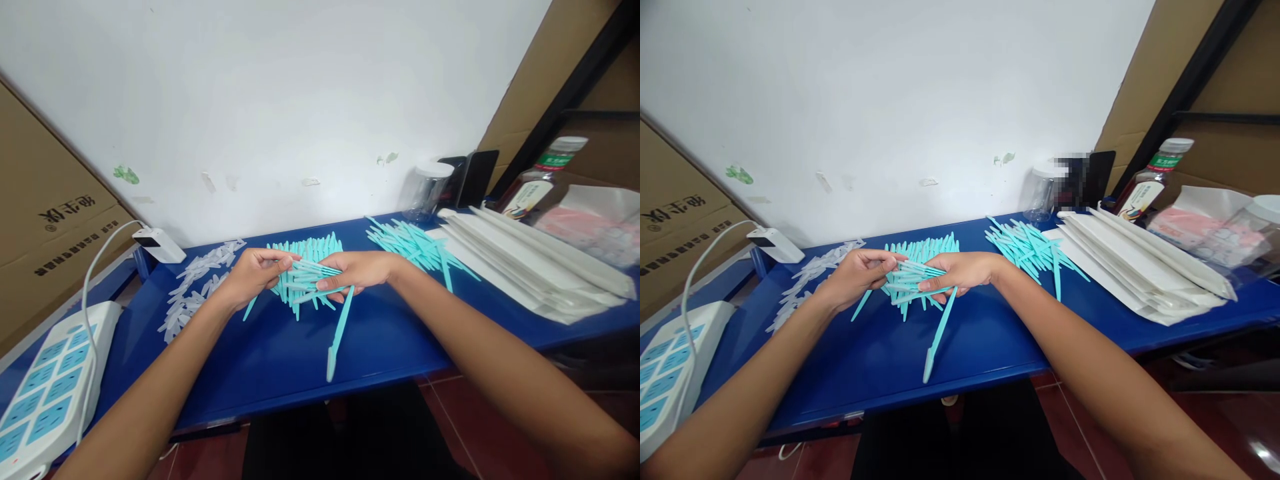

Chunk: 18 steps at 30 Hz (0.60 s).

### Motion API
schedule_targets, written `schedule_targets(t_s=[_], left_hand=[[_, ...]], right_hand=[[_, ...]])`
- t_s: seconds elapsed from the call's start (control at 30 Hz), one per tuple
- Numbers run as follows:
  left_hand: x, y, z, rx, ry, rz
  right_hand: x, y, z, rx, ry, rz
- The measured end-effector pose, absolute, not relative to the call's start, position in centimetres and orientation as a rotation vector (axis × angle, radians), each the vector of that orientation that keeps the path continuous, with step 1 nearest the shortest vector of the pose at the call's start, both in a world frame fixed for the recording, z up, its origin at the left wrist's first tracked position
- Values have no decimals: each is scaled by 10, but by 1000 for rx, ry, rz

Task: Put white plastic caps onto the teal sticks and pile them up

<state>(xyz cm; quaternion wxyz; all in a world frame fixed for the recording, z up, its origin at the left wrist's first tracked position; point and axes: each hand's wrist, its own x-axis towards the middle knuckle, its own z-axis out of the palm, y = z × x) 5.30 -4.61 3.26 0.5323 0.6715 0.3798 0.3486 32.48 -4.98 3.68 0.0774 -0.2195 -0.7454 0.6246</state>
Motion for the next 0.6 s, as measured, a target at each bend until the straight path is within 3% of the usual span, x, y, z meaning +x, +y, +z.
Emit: schedule_targets(t_s=[0.6], left_hand=[[55,-54,42,1444,927,660]], right_hand=[[319,-60,45,-566,-2320,1952]])
